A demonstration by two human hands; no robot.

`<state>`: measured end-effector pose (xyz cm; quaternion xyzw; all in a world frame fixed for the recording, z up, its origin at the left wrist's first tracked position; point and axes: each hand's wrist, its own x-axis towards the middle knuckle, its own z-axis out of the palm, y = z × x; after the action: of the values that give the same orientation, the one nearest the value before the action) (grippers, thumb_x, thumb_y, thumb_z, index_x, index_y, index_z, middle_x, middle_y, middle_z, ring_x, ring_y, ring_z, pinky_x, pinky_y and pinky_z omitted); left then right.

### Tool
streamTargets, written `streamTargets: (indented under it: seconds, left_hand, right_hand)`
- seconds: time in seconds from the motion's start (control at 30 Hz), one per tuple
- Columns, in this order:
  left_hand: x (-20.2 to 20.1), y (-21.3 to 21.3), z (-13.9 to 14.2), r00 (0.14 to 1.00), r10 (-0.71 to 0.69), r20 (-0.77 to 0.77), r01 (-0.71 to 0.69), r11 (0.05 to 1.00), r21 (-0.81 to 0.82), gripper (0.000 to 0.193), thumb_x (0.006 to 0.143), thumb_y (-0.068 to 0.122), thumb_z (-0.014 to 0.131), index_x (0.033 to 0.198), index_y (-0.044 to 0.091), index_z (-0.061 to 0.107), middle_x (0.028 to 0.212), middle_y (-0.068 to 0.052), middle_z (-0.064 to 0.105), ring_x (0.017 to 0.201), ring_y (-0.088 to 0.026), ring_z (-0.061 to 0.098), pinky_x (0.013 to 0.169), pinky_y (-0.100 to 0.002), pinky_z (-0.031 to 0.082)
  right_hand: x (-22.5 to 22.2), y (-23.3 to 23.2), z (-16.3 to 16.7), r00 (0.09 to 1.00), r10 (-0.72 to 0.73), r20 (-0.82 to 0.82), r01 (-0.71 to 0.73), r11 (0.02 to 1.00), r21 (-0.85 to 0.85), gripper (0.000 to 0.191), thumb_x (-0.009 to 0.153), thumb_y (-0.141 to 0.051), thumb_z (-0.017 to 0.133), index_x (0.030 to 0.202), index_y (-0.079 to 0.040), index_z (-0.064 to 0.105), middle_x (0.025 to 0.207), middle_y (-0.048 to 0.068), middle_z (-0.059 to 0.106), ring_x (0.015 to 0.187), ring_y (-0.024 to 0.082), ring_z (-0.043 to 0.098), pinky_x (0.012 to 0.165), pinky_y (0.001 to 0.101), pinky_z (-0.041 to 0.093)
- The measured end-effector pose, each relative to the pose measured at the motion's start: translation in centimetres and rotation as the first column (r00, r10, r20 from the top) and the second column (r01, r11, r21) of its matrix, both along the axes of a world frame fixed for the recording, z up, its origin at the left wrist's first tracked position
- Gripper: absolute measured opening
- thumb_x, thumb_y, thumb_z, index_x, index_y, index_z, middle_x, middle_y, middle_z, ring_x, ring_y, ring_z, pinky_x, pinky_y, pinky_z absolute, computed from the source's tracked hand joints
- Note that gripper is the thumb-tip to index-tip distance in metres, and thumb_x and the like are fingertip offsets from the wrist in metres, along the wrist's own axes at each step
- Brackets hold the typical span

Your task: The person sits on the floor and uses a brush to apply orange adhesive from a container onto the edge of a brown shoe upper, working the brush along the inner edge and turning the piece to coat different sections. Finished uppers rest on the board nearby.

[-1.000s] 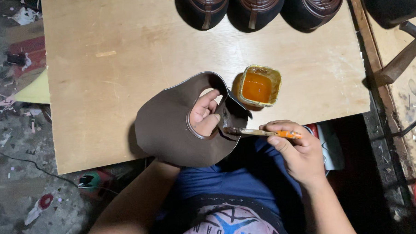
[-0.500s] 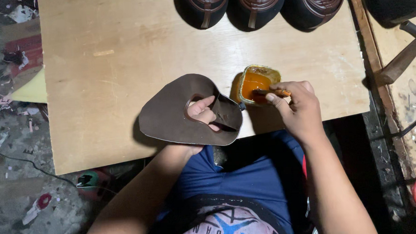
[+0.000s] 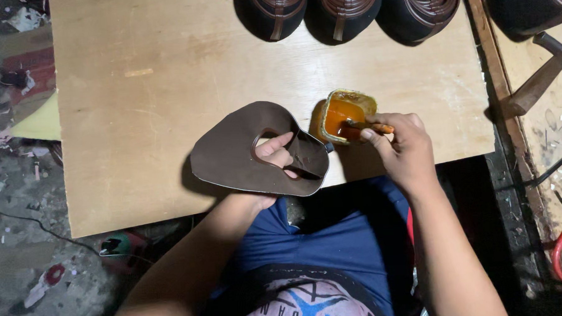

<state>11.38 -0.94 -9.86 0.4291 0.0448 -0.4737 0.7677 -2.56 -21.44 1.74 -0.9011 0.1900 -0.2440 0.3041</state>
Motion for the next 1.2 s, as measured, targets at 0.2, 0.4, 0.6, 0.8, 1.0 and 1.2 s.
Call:
streamTargets:
  seconds: [0.2, 0.4, 0.6, 0.8, 1.0, 1.2]
  left_hand:
    - [0.7, 0.6, 1.4, 0.992, 0.035, -0.119, -0.034, 0.999, 0.009, 0.052, 0.091, -0.001, 0.055, 0.143, 0.000, 0.050, 0.122, -0.021, 0.068, 0.094, -0.031, 0.075, 0.081, -0.043, 0.065]
    - [0.9, 0.3, 2.0, 0.992, 0.030, -0.123, -0.034, 0.999, -0.035, 0.046, 0.095, -0.001, 0.056, 0.141, -0.001, 0.054, 0.118, -0.017, 0.070, 0.095, -0.028, 0.074, 0.082, -0.042, 0.064]
    - [-0.2, 0.1, 2.2, 0.998, -0.024, -0.060, 0.016, 0.992, -0.126, 0.047, 0.093, -0.005, 0.047, 0.139, -0.001, 0.057, 0.118, -0.016, 0.072, 0.087, -0.026, 0.073, 0.075, -0.038, 0.062]
    - [-0.2, 0.5, 3.2, 0.998, -0.060, -0.010, 0.057, 0.977, -0.206, 0.046, 0.095, -0.007, 0.043, 0.139, -0.005, 0.055, 0.118, -0.016, 0.069, 0.096, -0.025, 0.074, 0.084, -0.038, 0.063]
    - [-1.0, -0.5, 0.0, 0.997, -0.058, -0.058, 0.046, 0.979, -0.199, 0.057, 0.082, -0.009, 0.039, 0.139, -0.003, 0.048, 0.113, -0.010, 0.070, 0.098, -0.020, 0.074, 0.084, -0.036, 0.064]
    - [-1.8, -2.2, -7.5, 0.862, 0.023, 0.507, -0.031, 0.999, 0.008, 0.070, 0.083, -0.007, 0.050, 0.152, -0.010, 0.040, 0.097, -0.004, 0.065, 0.078, -0.007, 0.057, 0.070, -0.019, 0.047]
  right_hand:
    - [-3.0, 0.4, 1.8, 0.966, 0.004, 0.258, 0.017, 0.997, -0.081, 0.017, 0.106, -0.003, 0.076, 0.120, 0.000, 0.068, 0.119, 0.015, 0.070, 0.110, 0.024, 0.069, 0.098, 0.0308, 0.056]
    - [-6.1, 1.7, 1.5, 0.898, -0.240, 0.367, -0.098, 0.705, 0.702, 0.019, 0.100, -0.005, 0.070, 0.118, -0.001, 0.067, 0.108, 0.016, 0.073, 0.092, 0.021, 0.071, 0.086, 0.0354, 0.060]
    - [-4.5, 4.8, -0.8, 0.989, -0.036, 0.141, -0.055, 0.807, 0.588, 0.024, 0.094, -0.003, 0.070, 0.117, 0.003, 0.071, 0.114, 0.012, 0.074, 0.104, 0.016, 0.069, 0.096, 0.0283, 0.053]
    - [-2.5, 5.9, -3.2, 0.990, 0.005, 0.142, -0.086, 0.817, 0.570, 0.020, 0.095, -0.006, 0.071, 0.114, 0.002, 0.072, 0.108, 0.010, 0.073, 0.100, 0.013, 0.067, 0.090, 0.0254, 0.052]
    - [-1.8, 6.9, -3.8, 0.980, -0.160, 0.117, 0.095, 0.898, 0.430, 0.019, 0.095, -0.011, 0.073, 0.109, 0.001, 0.074, 0.098, 0.007, 0.075, 0.089, 0.010, 0.067, 0.083, 0.0238, 0.053]
    - [-0.3, 6.8, -5.7, 0.911, -0.408, 0.054, 0.261, 0.673, 0.692, 0.020, 0.096, -0.015, 0.072, 0.106, 0.002, 0.076, 0.093, 0.003, 0.075, 0.083, 0.007, 0.064, 0.077, 0.0216, 0.051]
